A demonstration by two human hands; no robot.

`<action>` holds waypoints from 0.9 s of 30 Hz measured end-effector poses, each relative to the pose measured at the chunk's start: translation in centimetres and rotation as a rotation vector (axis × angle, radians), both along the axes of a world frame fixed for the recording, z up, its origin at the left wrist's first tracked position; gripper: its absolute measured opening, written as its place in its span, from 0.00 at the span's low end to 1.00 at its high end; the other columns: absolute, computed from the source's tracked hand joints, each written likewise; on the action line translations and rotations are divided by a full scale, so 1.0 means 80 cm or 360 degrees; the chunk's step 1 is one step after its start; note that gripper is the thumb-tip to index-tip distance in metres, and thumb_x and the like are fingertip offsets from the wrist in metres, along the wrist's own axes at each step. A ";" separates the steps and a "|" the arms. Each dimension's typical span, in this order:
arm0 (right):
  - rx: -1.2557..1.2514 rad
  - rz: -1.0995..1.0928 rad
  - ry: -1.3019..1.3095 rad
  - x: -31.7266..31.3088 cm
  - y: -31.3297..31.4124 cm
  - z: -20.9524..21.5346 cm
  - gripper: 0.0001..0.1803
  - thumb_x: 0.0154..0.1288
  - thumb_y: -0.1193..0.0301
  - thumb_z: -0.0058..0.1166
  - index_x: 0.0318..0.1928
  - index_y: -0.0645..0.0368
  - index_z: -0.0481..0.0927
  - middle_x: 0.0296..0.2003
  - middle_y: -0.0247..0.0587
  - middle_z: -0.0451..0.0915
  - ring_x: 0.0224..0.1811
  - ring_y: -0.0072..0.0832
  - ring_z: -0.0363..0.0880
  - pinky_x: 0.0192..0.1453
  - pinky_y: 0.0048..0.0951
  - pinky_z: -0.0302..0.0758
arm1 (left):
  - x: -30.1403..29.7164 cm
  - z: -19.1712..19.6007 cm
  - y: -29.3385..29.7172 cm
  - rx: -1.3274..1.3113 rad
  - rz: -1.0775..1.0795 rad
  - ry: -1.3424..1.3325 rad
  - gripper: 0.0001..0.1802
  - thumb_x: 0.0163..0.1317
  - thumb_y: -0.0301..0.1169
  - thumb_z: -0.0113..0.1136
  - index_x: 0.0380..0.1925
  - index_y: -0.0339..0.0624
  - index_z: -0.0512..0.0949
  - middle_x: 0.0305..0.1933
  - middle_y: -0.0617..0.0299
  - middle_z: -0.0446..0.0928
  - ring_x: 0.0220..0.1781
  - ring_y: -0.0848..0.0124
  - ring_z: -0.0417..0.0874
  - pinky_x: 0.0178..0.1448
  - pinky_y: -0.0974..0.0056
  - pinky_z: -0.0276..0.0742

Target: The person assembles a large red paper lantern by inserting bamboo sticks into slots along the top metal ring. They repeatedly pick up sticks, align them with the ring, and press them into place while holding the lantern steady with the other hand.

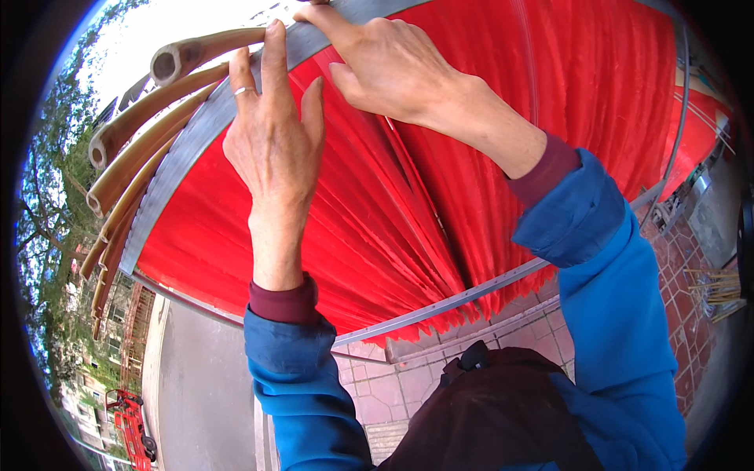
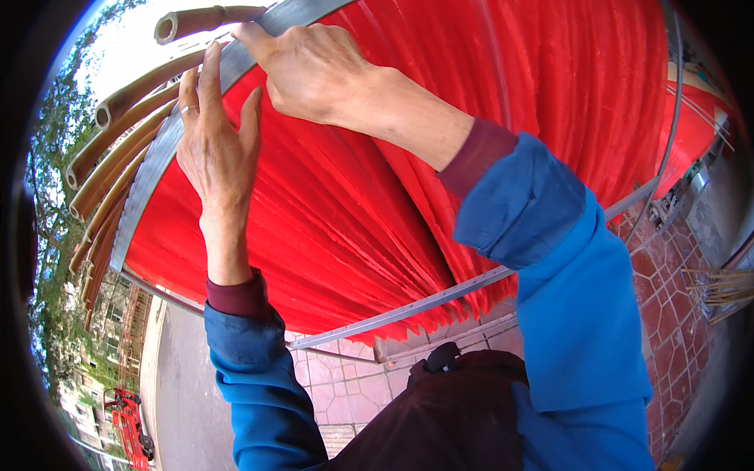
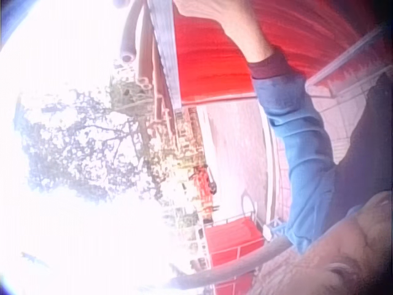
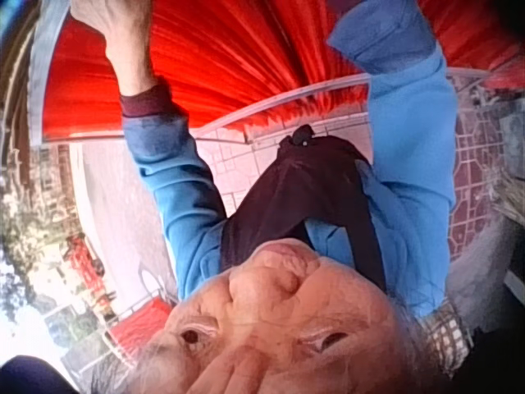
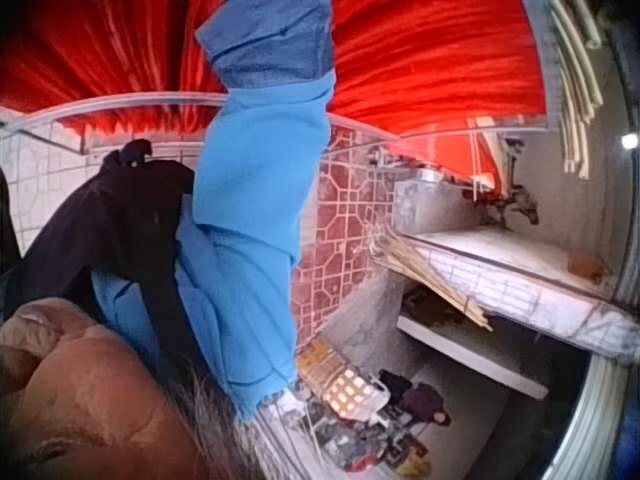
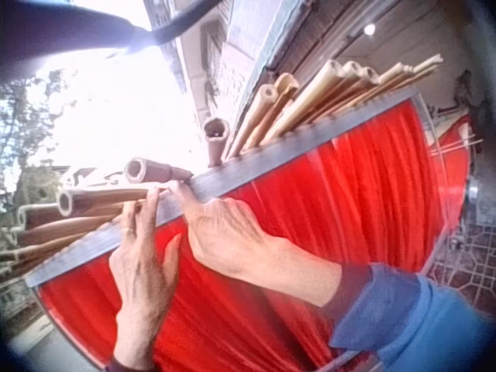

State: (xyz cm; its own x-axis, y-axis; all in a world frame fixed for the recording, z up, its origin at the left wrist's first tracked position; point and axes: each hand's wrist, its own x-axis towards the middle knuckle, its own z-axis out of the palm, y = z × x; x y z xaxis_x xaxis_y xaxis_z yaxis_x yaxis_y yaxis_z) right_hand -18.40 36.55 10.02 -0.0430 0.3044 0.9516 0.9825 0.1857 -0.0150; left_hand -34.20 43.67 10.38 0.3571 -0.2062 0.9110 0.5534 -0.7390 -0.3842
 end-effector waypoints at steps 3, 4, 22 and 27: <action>0.0125 -0.0015 -0.0053 0.018 -0.030 -0.013 0.29 0.60 0.80 0.55 0.64 0.65 0.71 0.18 0.52 0.80 0.21 0.46 0.85 0.24 0.45 0.81 | 0.004 0.009 0.001 -0.0023 0.0160 0.0024 0.38 0.65 0.40 0.69 0.74 0.58 0.67 0.66 0.42 0.75 0.37 0.57 0.91 0.32 0.61 0.86; 0.0191 -0.0005 -0.0068 0.025 -0.041 -0.018 0.29 0.60 0.80 0.55 0.64 0.66 0.71 0.18 0.51 0.80 0.20 0.45 0.84 0.23 0.45 0.80 | 0.005 0.012 0.002 -0.0020 0.0176 0.0024 0.38 0.65 0.40 0.69 0.74 0.58 0.67 0.66 0.42 0.75 0.38 0.57 0.91 0.32 0.61 0.87; 0.0167 -0.0148 0.0308 0.112 -0.097 -0.002 0.38 0.64 0.78 0.58 0.74 0.56 0.60 0.17 0.57 0.74 0.22 0.56 0.79 0.28 0.55 0.71 | 0.015 0.010 -0.009 -0.0075 0.0388 -0.0039 0.38 0.64 0.33 0.68 0.73 0.49 0.65 0.63 0.37 0.75 0.41 0.50 0.90 0.35 0.55 0.88; 0.0132 -0.0283 0.0295 0.113 -0.095 -0.003 0.38 0.63 0.78 0.57 0.73 0.57 0.59 0.19 0.64 0.76 0.25 0.61 0.80 0.30 0.58 0.72 | 0.012 0.009 -0.002 -0.0028 0.0381 -0.0018 0.37 0.65 0.31 0.66 0.74 0.46 0.64 0.62 0.36 0.75 0.43 0.47 0.90 0.37 0.53 0.88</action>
State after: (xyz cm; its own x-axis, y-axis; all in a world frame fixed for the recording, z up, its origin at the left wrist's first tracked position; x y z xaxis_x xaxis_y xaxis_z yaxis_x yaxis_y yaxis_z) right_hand -9.35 28.99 9.79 0.1814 0.2120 0.9603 0.9817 0.0186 -0.1896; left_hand -33.23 43.51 11.07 0.3835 -0.1010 0.9180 0.7179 -0.5927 -0.3651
